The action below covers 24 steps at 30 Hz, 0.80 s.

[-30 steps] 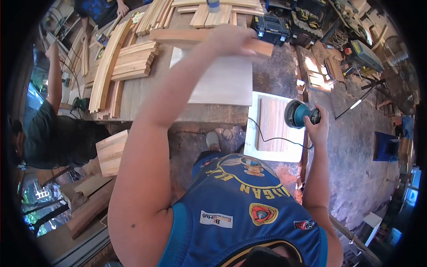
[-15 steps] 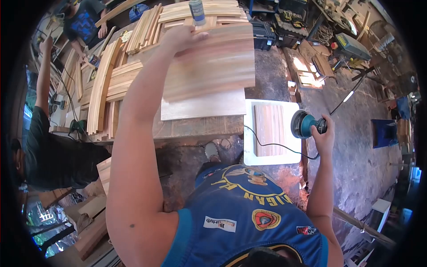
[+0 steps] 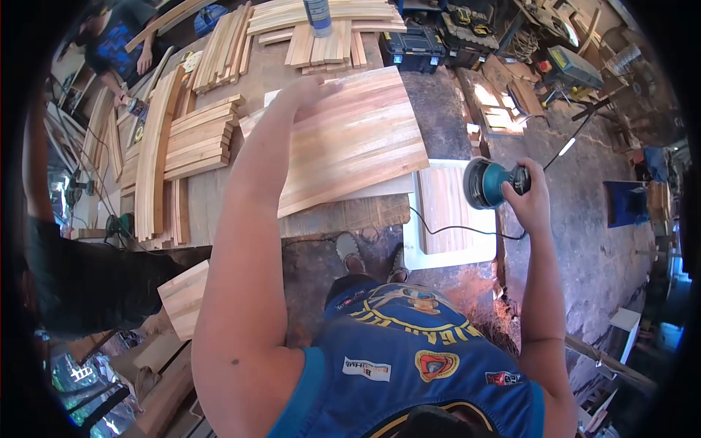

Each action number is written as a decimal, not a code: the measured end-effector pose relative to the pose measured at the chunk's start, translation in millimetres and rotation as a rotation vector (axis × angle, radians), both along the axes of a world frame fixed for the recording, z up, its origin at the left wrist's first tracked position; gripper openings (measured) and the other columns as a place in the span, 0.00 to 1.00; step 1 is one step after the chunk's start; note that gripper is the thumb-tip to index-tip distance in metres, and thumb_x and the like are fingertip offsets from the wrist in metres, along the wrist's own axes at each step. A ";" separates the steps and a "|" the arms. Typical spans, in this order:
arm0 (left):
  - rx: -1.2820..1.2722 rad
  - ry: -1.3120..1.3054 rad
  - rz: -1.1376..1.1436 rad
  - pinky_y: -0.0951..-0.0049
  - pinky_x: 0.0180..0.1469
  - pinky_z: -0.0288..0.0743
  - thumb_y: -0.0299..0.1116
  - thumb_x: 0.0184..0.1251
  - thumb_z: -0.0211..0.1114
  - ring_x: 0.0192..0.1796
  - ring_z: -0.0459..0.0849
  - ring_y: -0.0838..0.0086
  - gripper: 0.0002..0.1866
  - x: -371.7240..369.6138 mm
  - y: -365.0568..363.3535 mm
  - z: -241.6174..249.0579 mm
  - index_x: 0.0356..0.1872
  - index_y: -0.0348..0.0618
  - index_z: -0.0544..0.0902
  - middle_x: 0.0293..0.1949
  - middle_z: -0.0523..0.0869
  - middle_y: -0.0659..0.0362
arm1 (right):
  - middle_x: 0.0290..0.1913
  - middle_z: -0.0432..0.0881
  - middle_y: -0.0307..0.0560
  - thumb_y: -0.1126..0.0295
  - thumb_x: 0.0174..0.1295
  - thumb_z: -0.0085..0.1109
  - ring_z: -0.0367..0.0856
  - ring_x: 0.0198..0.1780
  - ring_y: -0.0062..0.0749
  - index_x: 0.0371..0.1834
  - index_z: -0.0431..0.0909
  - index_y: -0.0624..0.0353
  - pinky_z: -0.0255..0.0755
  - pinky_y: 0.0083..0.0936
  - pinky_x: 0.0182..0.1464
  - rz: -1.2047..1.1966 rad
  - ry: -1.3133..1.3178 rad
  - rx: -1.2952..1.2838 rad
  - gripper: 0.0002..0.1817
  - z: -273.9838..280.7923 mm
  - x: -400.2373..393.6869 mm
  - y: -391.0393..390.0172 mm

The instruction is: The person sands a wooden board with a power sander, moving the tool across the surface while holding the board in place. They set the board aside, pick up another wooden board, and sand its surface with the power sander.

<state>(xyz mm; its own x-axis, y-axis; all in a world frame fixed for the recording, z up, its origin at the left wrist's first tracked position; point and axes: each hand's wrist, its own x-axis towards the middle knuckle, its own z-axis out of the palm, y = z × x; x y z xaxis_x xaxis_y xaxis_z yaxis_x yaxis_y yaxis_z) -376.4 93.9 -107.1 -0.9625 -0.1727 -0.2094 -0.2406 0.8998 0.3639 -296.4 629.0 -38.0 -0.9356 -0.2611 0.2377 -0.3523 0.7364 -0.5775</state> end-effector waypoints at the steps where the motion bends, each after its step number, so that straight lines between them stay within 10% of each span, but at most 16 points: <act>1: 0.008 -0.003 -0.007 0.55 0.73 0.72 0.71 0.75 0.56 0.70 0.81 0.50 0.44 -1.9 0.9 -1.6 0.65 0.32 0.83 0.66 0.83 0.39 | 0.53 0.80 0.52 0.72 0.57 0.72 0.82 0.55 0.44 0.63 0.75 0.58 0.75 0.35 0.61 0.035 -0.002 0.033 0.29 6.0 -2.3 -8.0; 11: -0.072 0.169 -0.162 0.54 0.70 0.73 0.54 0.71 0.68 0.69 0.81 0.52 0.29 40.3 22.8 -32.3 0.66 0.46 0.82 0.63 0.85 0.48 | 0.58 0.81 0.55 0.59 0.58 0.71 0.81 0.59 0.54 0.62 0.76 0.52 0.75 0.43 0.61 0.341 0.172 0.144 0.28 29.8 -94.9 -139.4; 18: -0.283 0.278 -0.216 0.41 0.83 0.45 0.57 0.78 0.57 0.85 0.55 0.50 0.38 179.1 8.8 -74.9 0.81 0.50 0.64 0.83 0.60 0.47 | 0.59 0.80 0.54 0.54 0.59 0.70 0.81 0.60 0.61 0.64 0.73 0.43 0.77 0.49 0.62 0.379 0.173 0.331 0.29 -2.2 -155.2 -241.8; 24: -0.226 0.214 -0.124 0.43 0.85 0.38 0.60 0.80 0.52 0.87 0.50 0.54 0.38 199.0 15.4 -68.7 0.82 0.51 0.63 0.85 0.57 0.48 | 0.61 0.80 0.54 0.53 0.59 0.69 0.82 0.58 0.64 0.66 0.71 0.43 0.78 0.53 0.61 0.353 0.129 0.441 0.31 -19.3 -188.9 -281.5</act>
<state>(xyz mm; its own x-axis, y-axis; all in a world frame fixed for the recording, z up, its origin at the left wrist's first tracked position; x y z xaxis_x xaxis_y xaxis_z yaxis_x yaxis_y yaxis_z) -177.3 109.3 -175.9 -0.9971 -0.0705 0.0300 -0.0639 0.9811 0.1826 -485.3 347.5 -57.3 -0.7448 -0.6521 0.1419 -0.6672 0.7231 -0.1789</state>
